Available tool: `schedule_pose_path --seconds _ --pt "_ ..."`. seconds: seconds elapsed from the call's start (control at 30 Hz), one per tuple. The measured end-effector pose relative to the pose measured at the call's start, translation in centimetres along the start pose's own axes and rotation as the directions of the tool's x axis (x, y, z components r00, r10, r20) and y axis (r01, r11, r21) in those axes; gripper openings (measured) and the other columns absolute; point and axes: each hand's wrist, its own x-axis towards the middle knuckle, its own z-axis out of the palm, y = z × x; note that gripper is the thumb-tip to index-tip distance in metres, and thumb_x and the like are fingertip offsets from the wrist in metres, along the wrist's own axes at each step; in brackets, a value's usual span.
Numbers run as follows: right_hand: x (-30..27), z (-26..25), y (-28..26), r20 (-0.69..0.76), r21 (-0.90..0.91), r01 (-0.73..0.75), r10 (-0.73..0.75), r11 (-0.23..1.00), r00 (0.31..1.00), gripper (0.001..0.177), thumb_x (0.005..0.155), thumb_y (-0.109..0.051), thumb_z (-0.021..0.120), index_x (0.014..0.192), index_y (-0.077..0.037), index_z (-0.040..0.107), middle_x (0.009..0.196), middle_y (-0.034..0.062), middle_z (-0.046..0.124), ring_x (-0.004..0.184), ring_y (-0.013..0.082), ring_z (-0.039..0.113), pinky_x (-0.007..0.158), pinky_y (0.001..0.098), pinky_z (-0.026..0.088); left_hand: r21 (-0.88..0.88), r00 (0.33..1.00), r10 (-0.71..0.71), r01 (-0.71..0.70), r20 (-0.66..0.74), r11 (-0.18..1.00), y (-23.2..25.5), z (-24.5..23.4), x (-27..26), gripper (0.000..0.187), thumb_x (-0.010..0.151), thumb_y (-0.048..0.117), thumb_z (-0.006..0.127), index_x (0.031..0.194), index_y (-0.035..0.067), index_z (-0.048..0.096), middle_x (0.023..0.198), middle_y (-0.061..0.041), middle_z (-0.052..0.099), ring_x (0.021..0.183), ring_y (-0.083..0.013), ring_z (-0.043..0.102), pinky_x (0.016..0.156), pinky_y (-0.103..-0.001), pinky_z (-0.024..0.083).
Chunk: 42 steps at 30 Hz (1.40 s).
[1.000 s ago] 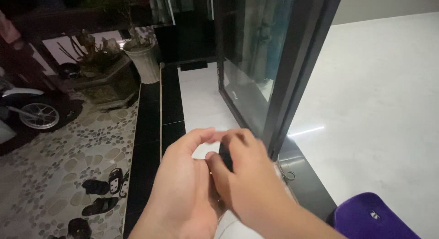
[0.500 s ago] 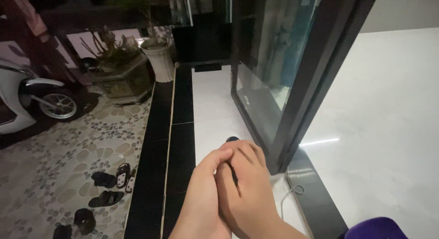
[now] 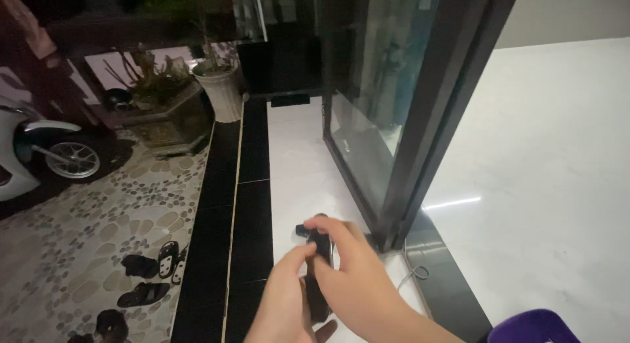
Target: The recorder is repairing a vacuum cleaner part using a screwdriver.
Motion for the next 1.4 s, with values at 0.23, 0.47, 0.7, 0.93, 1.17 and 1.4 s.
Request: schedule_pose_path --seconds 0.23,0.47,0.7,0.93,1.17,1.4 --pt "-0.5 -0.6 -3.4 -0.076 0.172 0.032 -0.019 0.985 0.997 0.050 0.090 -0.010 0.063 0.138 -0.024 0.064 0.137 0.0041 0.056 0.094 0.0262 0.064 0.074 0.0401 0.052 -0.105 0.942 0.231 -0.211 0.243 0.972 2.4 2.9 -9.1 0.045 0.090 0.048 0.061 0.121 0.015 0.065 0.108 -0.012 0.069 0.105 -0.0318 0.062 0.092 -0.051 0.048" --pt "-1.2 1.2 -5.5 -0.089 -0.021 0.008 -0.010 1.000 0.996 0.022 0.099 -0.026 0.061 0.117 -0.021 0.072 0.127 0.0049 0.058 0.114 0.0220 0.056 0.092 0.0358 0.051 0.158 0.925 0.318 -0.353 0.207 0.922 2.0 1.9 -9.1 0.060 0.089 0.046 0.064 0.134 0.006 0.053 0.138 -0.019 0.055 0.130 -0.0275 0.053 0.104 -0.049 0.048" --pt "-0.8 -0.2 -5.7 -0.035 0.182 -0.082 0.090 0.980 0.995 0.015 0.100 -0.020 0.059 0.107 -0.017 0.072 0.128 0.0012 0.054 0.111 0.0283 0.062 0.083 0.0449 0.058 0.218 0.929 0.315 -0.354 0.196 0.909 2.1 3.7 -9.2 0.078 0.094 0.049 0.060 0.141 -0.012 0.049 0.141 -0.028 0.050 0.138 -0.0371 0.045 0.111 -0.053 0.041" --pt "-0.7 -0.1 -1.8 -0.116 0.010 0.077 -0.076 0.997 0.990 0.011 0.091 -0.015 0.062 0.100 -0.016 0.069 0.126 0.0014 0.059 0.116 0.0242 0.059 0.094 0.0380 0.051 0.275 0.968 0.220 -0.247 0.125 0.929 1.3 4.2 -8.0 0.080 0.089 0.053 0.060 0.141 -0.006 0.046 0.143 -0.022 0.051 0.137 -0.0309 0.049 0.115 -0.050 0.044" --pt "-0.5 2.0 3.2 -0.123 -0.052 0.100 -0.106 0.994 0.987 0.028 0.079 -0.008 0.068 0.105 -0.017 0.074 0.130 -0.0005 0.059 0.123 0.0231 0.057 0.101 0.0350 0.046 0.152 0.979 0.190 -0.199 0.071 0.968 -1.9 2.3 -2.9 0.069 0.082 0.051 0.060 0.143 0.020 0.050 0.147 -0.013 0.050 0.137 -0.0312 0.048 0.104 -0.053 0.041" --pt "0.2 0.9 4.0 0.078 0.319 -0.088 0.066 0.944 0.995 0.027 0.086 -0.015 0.059 0.106 -0.013 0.077 0.134 0.0045 0.053 0.116 0.0228 0.063 0.095 0.0339 0.054 0.115 0.992 0.127 -0.127 0.008 0.985 -0.9 3.2 -6.0 0.078 0.077 0.053 0.064 0.149 0.031 0.042 0.145 -0.008 0.042 0.130 -0.0290 0.048 0.098 -0.053 0.044"
